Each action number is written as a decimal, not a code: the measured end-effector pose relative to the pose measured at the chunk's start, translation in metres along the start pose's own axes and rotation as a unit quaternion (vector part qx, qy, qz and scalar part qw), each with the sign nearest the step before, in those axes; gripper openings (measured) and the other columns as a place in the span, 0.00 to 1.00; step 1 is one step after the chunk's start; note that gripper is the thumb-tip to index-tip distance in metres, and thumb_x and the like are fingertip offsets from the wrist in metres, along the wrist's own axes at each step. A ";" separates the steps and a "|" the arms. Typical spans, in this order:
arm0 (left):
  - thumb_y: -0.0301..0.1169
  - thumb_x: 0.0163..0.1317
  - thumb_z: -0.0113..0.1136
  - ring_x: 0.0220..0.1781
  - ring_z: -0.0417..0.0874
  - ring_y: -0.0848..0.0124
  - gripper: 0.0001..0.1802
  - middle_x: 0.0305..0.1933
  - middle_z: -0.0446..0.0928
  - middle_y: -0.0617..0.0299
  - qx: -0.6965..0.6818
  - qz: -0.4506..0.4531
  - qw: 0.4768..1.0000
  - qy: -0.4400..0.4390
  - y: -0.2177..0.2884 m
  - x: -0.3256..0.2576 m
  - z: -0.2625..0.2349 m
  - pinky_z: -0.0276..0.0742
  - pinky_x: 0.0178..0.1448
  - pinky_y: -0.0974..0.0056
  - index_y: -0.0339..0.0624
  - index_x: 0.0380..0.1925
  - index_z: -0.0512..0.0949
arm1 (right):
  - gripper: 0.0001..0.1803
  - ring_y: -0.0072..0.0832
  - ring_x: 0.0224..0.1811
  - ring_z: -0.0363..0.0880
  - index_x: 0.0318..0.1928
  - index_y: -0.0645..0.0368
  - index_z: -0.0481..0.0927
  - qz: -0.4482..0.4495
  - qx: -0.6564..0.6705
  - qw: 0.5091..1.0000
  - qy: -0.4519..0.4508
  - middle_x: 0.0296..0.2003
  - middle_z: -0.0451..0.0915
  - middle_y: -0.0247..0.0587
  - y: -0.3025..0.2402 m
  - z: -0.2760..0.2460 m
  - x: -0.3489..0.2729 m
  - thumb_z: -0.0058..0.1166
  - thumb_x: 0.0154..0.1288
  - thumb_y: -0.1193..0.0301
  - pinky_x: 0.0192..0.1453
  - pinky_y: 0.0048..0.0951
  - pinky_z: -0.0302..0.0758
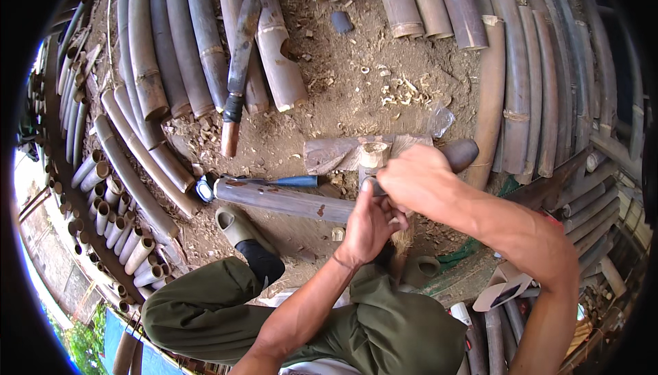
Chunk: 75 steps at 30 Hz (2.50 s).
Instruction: The person sits on the ground and uses a wooden mallet to strike a metal chisel, splitting and shaping the ends of bamboo poles. They repeatedly rotate the bamboo and use a knife to scrape and refine the cut surfaces, creating a tapered or beveled edge.
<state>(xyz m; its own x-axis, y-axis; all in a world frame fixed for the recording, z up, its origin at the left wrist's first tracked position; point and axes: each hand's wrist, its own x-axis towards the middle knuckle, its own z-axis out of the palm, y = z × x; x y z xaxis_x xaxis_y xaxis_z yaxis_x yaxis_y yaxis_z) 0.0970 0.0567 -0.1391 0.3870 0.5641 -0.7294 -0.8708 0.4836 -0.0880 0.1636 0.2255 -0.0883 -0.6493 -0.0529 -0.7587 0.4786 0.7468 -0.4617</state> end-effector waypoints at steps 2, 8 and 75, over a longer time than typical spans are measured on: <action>0.52 0.69 0.53 0.61 0.74 0.62 0.33 0.59 0.74 0.56 0.219 -0.035 0.975 0.005 -0.009 -0.018 -0.008 0.69 0.66 0.58 0.39 0.64 0.66 | 0.10 0.42 0.34 0.87 0.35 0.55 0.84 0.040 0.060 0.993 0.090 0.27 0.84 0.49 0.004 0.043 -0.026 0.60 0.60 0.62 0.36 0.40 0.82; 0.34 0.54 0.65 0.74 0.63 0.49 0.52 0.71 0.62 0.37 0.609 0.130 0.781 -0.038 -0.039 -0.074 -0.020 0.60 0.75 0.55 0.35 0.74 0.46 | 0.19 0.46 0.38 0.85 0.42 0.61 0.79 0.152 0.610 0.667 0.400 0.32 0.86 0.49 -0.080 0.139 -0.031 0.47 0.74 0.56 0.43 0.41 0.78; 0.34 0.52 0.63 0.30 0.86 0.51 0.25 0.30 0.82 0.48 0.898 -0.027 0.437 0.047 0.045 -0.088 -0.020 0.83 0.36 0.48 0.42 0.50 0.70 | 0.17 0.21 0.21 0.77 0.42 0.62 0.82 0.135 0.894 0.377 0.202 0.29 0.85 0.41 -0.087 0.157 0.016 0.53 0.73 0.59 0.28 0.26 0.74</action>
<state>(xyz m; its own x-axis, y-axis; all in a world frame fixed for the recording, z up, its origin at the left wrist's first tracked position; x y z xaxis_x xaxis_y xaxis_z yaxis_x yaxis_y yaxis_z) 0.0183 0.0158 -0.0925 0.3041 0.5302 -0.7914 0.8132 0.2883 0.5056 0.2048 0.0556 -0.1330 -0.2984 0.2397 -0.9238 -0.0414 -0.9703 -0.2384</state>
